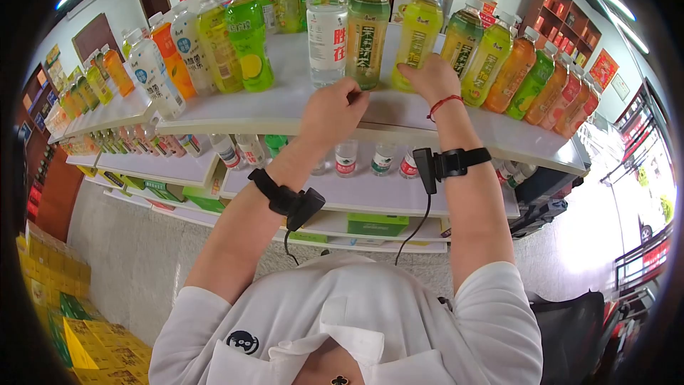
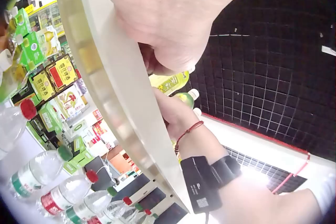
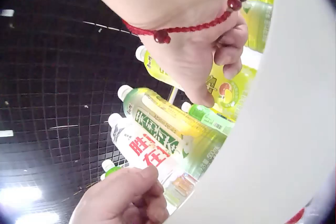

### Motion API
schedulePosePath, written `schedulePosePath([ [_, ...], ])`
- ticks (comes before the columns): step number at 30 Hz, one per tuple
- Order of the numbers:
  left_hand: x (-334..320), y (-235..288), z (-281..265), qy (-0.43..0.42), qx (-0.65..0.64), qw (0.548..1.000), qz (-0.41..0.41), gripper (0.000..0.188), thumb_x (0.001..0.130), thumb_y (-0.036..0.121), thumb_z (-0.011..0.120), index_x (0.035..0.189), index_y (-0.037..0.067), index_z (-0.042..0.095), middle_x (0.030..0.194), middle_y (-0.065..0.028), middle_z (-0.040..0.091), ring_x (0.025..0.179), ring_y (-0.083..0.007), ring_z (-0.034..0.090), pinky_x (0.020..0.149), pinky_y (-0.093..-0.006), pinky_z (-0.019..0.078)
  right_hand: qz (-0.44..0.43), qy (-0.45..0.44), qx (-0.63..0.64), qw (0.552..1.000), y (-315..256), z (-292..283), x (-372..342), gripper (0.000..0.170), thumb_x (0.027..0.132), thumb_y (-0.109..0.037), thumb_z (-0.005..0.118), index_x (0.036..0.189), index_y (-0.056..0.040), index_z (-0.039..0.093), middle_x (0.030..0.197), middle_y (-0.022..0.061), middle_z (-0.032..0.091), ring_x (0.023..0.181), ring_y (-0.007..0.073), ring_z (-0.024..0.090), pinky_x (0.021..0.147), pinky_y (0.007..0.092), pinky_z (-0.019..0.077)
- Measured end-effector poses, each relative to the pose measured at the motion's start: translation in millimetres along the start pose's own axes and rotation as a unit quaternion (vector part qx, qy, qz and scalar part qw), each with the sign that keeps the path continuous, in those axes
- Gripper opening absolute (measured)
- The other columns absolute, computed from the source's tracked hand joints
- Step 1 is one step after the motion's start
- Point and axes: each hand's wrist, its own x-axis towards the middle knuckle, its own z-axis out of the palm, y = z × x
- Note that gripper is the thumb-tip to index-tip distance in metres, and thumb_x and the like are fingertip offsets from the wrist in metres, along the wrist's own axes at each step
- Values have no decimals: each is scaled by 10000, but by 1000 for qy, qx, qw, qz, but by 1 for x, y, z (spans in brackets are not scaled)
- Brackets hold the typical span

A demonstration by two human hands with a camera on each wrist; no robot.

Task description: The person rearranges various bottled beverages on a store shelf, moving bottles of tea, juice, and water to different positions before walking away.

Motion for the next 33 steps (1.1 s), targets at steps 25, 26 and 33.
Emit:
schedulePosePath([
  [25,2,1,1,-23,-31,999,-6,200,841,221,624,819,25,591,705,-149,642,668,-347,623,613,-406,484,-28,150,32,988,-1,0,-41,570,759,-421,713,1160,-45,564,787,162,689,767,341,673,679,435,535],
  [26,1,2,1,-24,-27,999,-12,200,841,221,625,829,24,595,717,-152,645,676,-347,626,619,-404,486,-27,149,32,988,0,-2,-48,570,759,-421,713,1160,-45,564,787,162,689,767,341,673,679,435,535],
  [33,-1,5,1,-19,-18,1000,-11,174,828,198,620,802,30,581,721,-170,633,690,-377,616,612,-433,485,-228,31,-122,965,-3,-9,-51,413,836,-180,578,1243,-122,531,735,140,678,687,316,675,601,432,531],
])
